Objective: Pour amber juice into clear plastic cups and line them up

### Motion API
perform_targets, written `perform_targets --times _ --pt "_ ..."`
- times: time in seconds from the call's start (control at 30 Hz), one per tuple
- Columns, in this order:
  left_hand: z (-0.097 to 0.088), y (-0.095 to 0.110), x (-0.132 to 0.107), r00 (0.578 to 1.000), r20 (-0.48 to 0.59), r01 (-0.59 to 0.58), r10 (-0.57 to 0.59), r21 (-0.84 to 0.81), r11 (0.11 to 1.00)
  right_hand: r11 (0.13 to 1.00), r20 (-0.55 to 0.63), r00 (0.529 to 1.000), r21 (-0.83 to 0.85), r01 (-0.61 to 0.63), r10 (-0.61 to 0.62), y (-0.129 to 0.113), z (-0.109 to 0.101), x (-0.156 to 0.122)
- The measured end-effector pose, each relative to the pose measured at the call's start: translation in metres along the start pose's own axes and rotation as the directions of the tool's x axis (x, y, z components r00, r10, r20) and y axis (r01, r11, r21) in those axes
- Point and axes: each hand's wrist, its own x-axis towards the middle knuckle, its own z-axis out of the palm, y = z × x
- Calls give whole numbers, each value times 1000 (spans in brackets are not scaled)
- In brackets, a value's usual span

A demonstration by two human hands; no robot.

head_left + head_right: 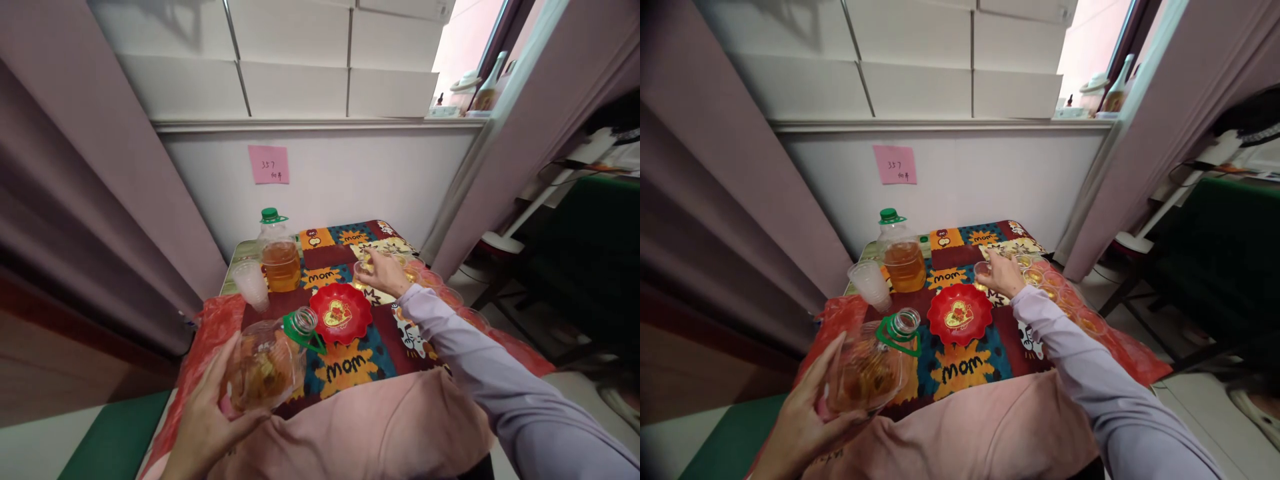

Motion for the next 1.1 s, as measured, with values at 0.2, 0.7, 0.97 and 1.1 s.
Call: perform_targets --times 0.2,0.7,0.97,1.1 --pt "3 -4 -4 999 -42 28 -30 -44 999 990 -11 995 -94 -101 100 51 16 13" --pt "0 -4 -7 995 -48 87 -91 -82 993 971 -8 982 -151 -187 188 75 52 20" --pt "0 -9 -9 995 -43 92 -95 -82 992 962 -9 974 -156 -223 225 77 53 25" --pt "0 -8 -9 994 -30 102 -106 -92 990 959 -9 970 -147 -241 243 74 52 25"
